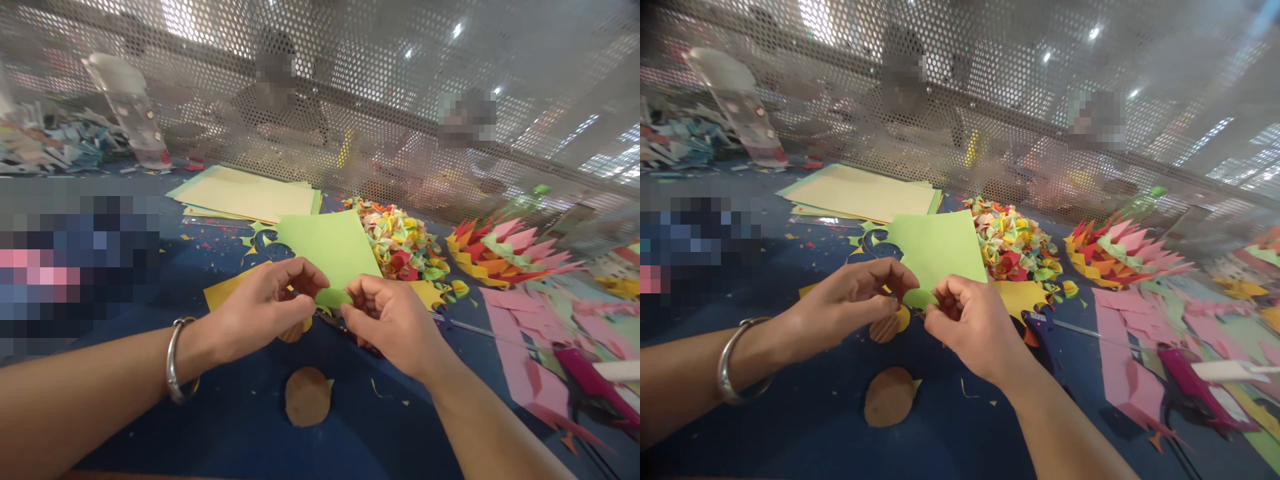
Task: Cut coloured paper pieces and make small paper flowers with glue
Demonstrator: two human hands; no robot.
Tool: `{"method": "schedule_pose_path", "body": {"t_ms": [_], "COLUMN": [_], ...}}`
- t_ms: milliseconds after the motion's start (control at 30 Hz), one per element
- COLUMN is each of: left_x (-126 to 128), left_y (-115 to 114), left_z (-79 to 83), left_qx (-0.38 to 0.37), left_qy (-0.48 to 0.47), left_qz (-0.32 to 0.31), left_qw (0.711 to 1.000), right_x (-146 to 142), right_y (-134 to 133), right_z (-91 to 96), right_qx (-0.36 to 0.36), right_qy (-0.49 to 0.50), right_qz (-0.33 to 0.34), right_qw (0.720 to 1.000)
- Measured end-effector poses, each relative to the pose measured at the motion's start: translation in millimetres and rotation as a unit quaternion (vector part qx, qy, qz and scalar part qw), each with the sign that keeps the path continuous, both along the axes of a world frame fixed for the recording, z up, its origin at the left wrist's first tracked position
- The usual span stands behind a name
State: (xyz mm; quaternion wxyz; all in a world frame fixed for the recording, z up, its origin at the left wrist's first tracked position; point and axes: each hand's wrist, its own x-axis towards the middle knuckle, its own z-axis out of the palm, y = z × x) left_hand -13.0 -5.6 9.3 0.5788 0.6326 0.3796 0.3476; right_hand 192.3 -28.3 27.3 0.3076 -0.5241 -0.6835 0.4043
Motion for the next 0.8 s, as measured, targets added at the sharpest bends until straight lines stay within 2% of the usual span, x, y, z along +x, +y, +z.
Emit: {"method": "schedule_pose_path", "body": {"t_ms": [67, 200, 433, 600, 733, 800], "left_x": [1.5, 3.5, 1.3, -1.5, -2.3, -2.3], "left_y": [-1.6, -1.8, 2.2, 5.3, 5.5, 5.0], "left_z": [-1.2, -5.4, -3.2, -3.5, -2.0, -0.6], "left_qx": [0.013, 0.035, -0.055, -0.107, -0.119, -0.089], "left_qy": [0.017, 0.046, -0.007, -0.043, -0.014, 0.034], "left_qz": [-0.022, -0.022, -0.037, -0.037, -0.049, -0.074], "left_qw": [1.0, 0.998, 0.998, 0.993, 0.992, 0.993], "right_x": [-0.7, -5.6, -7.4, -4.3, -2.4, -2.1], "right_y": [-1.1, -3.3, -4.5, -3.9, -3.5, -3.1], "right_z": [-0.5, -1.0, 1.1, 2.0, 2.9, 3.2], "right_qx": [-0.005, 0.004, 0.043, 0.032, 0.013, 0.005], "right_qy": [0.001, -0.011, -0.074, -0.061, -0.05, -0.05], "right_qz": [0.01, 0.017, 0.009, 0.0, -0.006, -0.004], "right_qw": [1.0, 1.0, 0.996, 0.998, 0.999, 0.999]}}
